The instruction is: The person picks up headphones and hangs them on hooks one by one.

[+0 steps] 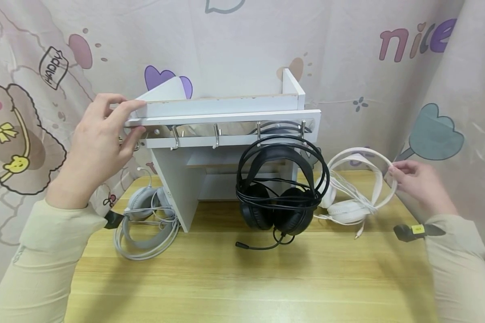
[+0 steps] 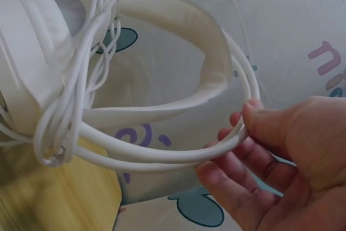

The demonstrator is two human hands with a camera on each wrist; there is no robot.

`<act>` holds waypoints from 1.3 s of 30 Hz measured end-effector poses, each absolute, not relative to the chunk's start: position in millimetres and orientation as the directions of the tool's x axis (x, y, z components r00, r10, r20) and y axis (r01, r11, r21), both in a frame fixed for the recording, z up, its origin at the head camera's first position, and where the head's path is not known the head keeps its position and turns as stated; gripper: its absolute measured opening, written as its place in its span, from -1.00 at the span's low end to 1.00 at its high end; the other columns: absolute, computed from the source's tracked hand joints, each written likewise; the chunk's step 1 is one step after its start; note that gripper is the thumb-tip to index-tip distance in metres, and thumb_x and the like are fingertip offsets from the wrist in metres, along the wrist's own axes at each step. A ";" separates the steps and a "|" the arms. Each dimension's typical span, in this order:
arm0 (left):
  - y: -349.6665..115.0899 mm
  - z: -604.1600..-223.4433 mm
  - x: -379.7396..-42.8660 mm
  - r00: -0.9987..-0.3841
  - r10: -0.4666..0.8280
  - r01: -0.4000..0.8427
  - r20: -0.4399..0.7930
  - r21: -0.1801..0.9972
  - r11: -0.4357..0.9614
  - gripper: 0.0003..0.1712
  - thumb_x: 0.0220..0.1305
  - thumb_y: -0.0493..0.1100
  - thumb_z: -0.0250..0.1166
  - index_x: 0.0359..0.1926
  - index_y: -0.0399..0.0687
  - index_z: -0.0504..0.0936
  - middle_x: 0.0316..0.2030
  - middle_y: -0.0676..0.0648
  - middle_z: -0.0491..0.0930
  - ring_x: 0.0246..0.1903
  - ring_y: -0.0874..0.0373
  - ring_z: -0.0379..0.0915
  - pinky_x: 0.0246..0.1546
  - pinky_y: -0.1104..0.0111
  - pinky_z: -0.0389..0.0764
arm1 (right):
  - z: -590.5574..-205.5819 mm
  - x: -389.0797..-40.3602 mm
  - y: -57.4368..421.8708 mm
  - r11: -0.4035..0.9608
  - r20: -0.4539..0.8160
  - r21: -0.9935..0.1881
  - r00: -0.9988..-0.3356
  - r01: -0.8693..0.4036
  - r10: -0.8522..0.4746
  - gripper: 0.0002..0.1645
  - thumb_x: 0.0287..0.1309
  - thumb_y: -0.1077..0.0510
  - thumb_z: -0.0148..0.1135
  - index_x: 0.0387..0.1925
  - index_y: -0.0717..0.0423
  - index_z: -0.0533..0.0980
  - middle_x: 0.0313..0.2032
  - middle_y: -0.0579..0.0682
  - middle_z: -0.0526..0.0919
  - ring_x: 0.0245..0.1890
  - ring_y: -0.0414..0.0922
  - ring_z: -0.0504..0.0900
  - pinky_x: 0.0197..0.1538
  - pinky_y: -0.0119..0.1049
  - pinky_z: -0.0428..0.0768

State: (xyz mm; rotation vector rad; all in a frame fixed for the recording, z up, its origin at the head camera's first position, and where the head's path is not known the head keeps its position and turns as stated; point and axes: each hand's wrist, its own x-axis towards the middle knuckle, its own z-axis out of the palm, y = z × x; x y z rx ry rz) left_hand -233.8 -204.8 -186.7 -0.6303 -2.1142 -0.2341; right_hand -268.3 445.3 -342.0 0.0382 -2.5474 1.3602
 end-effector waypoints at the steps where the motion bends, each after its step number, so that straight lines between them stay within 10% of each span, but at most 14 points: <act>1: -204.9 -186.7 -234.0 -0.473 0.351 0.518 0.808 -0.067 0.852 -0.47 0.41 -0.38 0.36 0.35 -0.05 0.57 0.15 -0.41 0.46 0.03 -0.35 0.50 -0.03 -0.21 0.57 | -342.6 -268.1 445.1 0.584 0.247 -0.799 -0.964 -0.142 0.103 -0.57 0.61 0.14 0.11 -0.27 -0.59 0.53 -0.39 -0.58 0.58 -0.36 -0.55 0.59 -0.30 -0.60 0.69; 8: -204.7 -186.7 -234.3 -0.468 0.355 0.520 0.810 -0.072 0.851 -0.47 0.41 -0.38 0.36 0.35 -0.06 0.57 0.16 -0.41 0.46 0.04 -0.35 0.50 -0.03 -0.21 0.57 | -344.4 -266.6 445.9 0.676 0.310 -0.721 -0.944 -0.154 0.116 -0.87 0.62 0.10 0.11 -0.08 -0.16 0.58 -0.36 -0.65 0.53 -0.35 -0.56 0.55 -0.31 -0.60 0.68; 16: -204.5 -187.4 -234.7 -0.471 0.352 0.520 0.809 -0.068 0.852 -0.47 0.41 -0.37 0.36 0.35 -0.05 0.56 0.16 -0.41 0.46 0.03 -0.35 0.50 -0.02 -0.20 0.56 | -342.9 -261.0 441.0 0.799 0.401 -0.584 -0.907 -0.146 0.127 -0.62 0.63 0.06 0.10 0.10 0.34 0.56 -0.42 -0.72 0.45 -0.46 -0.57 0.50 -0.44 -0.57 0.56; 32: -204.1 -186.4 -234.2 -0.467 0.351 0.515 0.812 -0.072 0.854 -0.46 0.42 -0.35 0.37 0.37 -0.03 0.57 0.17 -0.41 0.48 0.03 -0.34 0.51 -0.03 -0.19 0.55 | -331.8 -246.1 442.5 0.842 0.479 -0.524 -0.862 -0.128 0.166 -0.63 0.60 -0.07 0.16 0.01 0.18 0.57 -0.53 -0.73 0.43 -0.52 -0.68 0.39 -0.51 -0.45 0.37; 39: -204.5 -186.4 -234.0 -0.473 0.349 0.511 0.809 -0.071 0.857 -0.47 0.42 -0.35 0.37 0.36 -0.05 0.57 0.17 -0.41 0.48 0.03 -0.34 0.51 -0.01 -0.18 0.55 | -327.8 -241.0 443.4 0.827 0.528 -0.529 -0.837 -0.190 0.146 -0.83 0.58 0.06 0.22 -0.19 -0.36 0.57 -0.53 -0.90 0.39 -0.53 -0.78 0.40 -0.52 -0.55 0.35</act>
